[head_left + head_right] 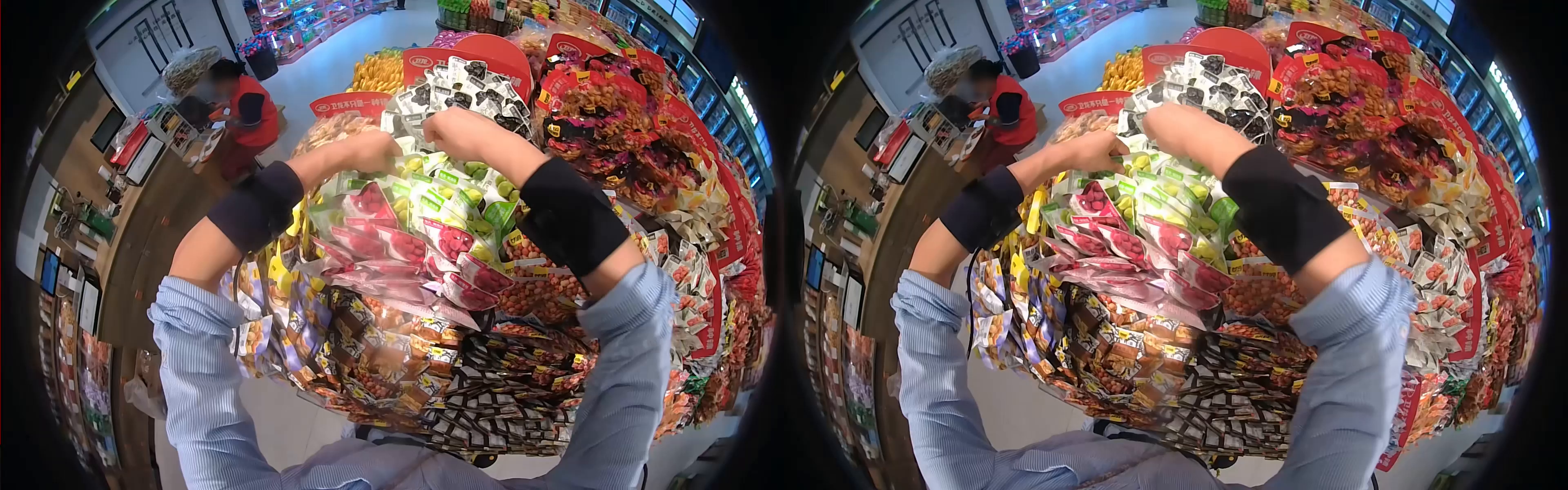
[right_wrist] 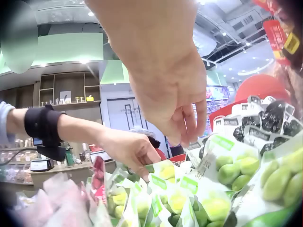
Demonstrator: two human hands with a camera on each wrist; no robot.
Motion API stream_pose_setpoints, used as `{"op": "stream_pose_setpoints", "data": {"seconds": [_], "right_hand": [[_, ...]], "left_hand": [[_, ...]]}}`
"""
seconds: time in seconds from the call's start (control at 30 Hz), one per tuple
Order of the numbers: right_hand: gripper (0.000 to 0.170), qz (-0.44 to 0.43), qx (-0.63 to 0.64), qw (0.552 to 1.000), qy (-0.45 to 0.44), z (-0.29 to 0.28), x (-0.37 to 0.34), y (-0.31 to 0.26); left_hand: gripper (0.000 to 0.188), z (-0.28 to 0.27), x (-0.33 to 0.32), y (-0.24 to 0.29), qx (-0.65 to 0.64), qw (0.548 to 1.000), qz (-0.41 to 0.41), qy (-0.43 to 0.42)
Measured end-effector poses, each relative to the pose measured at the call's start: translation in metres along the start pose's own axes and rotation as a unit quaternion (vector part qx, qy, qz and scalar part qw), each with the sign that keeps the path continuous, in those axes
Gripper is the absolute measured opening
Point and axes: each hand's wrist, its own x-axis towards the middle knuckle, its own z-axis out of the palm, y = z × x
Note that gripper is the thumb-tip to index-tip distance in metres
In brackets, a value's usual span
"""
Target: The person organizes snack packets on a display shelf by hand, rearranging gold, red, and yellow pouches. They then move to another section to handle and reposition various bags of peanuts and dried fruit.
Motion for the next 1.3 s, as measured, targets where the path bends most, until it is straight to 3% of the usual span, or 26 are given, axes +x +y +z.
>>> {"op": "stream_pose_setpoints", "data": {"seconds": [0.2, 0.43, 0.57, 0.73, 0.9, 1.0, 1.1, 1.3], "right_hand": [[0.018, 0.028, -0.113, 0.991, -0.071, 0.04, 0.038, -0.009], [0.019, 0.021, -0.16, 0.987, -0.024, 0.054, 0.041, -0.004], [0.019, 0.084, -0.12, 0.989, 0.023, 0.03, 0.036, 0.012], [0.021, 0.106, -0.089, 0.989, -0.048, 0.021, 0.023, 0.008], [0.014, 0.103, -0.039, 0.993, 0.04, 0.019, 0.019, 0.031], [0.028, 0.164, -0.02, 0.985, -0.043, -0.017, 0.006, 0.029], [0.032, 0.156, -0.049, 0.979, -0.123, -0.018, -0.003, 0.04], [0.032, 0.126, -0.022, 0.992, 0.004, 0.016, -0.001, 0.037]], "left_hand": [[0.026, 0.002, 0.002, -0.002, -0.007, 1.0, 0.004, 0.001], [0.024, -0.003, 0.006, 0.001, 0.028, 1.0, 0.012, 0.0], [0.024, -0.004, 0.009, -0.001, 0.012, 1.0, 0.026, -0.004], [0.024, 0.0, 0.017, 0.004, 0.057, 0.998, 0.011, 0.0], [0.022, 0.001, 0.02, 0.012, 0.023, 0.999, 0.02, 0.01], [0.032, 0.003, 0.027, 0.016, 0.026, 0.999, -0.01, -0.024], [0.041, 0.004, 0.031, 0.018, 0.061, 0.997, -0.019, -0.04], [0.04, -0.002, 0.029, 0.02, 0.029, 0.997, -0.006, -0.077]]}}
